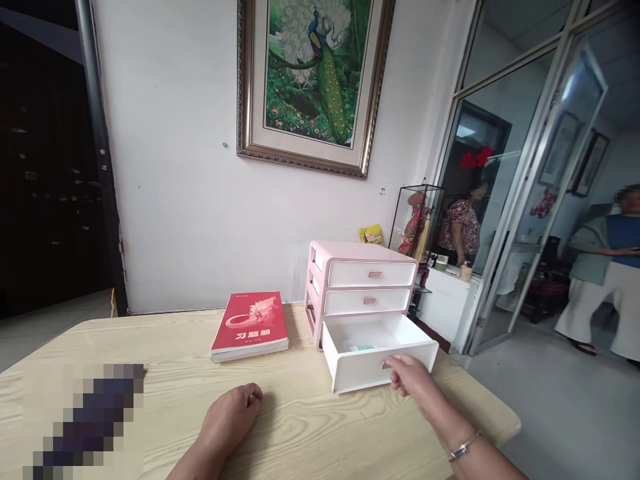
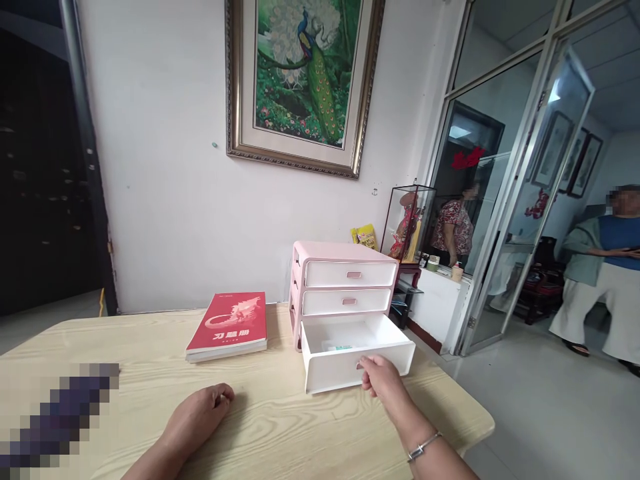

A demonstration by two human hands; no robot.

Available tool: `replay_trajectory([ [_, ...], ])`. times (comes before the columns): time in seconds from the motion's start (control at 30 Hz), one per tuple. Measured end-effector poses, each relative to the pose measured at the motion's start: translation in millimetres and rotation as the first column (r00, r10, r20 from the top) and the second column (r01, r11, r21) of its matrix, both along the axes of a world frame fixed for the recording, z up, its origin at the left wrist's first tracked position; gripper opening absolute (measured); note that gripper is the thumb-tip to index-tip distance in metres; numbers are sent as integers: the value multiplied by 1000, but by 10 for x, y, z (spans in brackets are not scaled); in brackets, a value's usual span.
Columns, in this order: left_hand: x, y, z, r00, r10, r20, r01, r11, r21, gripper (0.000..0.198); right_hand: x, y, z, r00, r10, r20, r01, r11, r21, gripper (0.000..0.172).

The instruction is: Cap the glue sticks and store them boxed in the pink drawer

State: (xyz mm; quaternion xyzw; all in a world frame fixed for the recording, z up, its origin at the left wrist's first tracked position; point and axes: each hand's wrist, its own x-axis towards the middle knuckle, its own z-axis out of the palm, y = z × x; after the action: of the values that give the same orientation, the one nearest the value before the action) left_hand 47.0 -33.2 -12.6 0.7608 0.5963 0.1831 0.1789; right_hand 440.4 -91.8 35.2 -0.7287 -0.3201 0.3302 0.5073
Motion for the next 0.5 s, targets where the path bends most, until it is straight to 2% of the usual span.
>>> replay_trajectory([
  [0.03, 1, 0, 3, 1000, 1, 1, -1, 1000, -3, 28, 29, 20, 110, 997, 12, 74, -14, 999, 36, 13],
  [0.1, 3, 2, 7, 1000, 8, -1, -8, 1000, -9, 27, 63, 91, 334, 947, 79, 313, -119, 987, 111, 9],
  [0.17, 3, 7, 7, 1000, 19, -6, -19, 1000, -15, 27, 63, 214, 521, 879, 157, 450, -226, 969, 103, 17],
  [0.23, -1, 10, 7, 1000, 25, -4, -25, 1000, -18, 27, 49, 389, 640, 858, 249, 448, -295, 955, 33, 31],
  [0.33, -12, 11, 6, 1000, 22, 17, -21, 1000, -20, 27, 43, 707, 694, 874, 311, 372, -309, 949, -69, 41],
  [0.43, -22, 14, 8, 999, 16, 31, -15, 1000, -17, 26, 60, 1019, 656, 912, 304, 275, -276, 952, -136, 42],
  [0.5, -27, 22, 11, 999, 18, 38, -17, 1000, -20, 26, 63, 1191, 597, 944, 256, 207, -239, 966, -104, 46],
])
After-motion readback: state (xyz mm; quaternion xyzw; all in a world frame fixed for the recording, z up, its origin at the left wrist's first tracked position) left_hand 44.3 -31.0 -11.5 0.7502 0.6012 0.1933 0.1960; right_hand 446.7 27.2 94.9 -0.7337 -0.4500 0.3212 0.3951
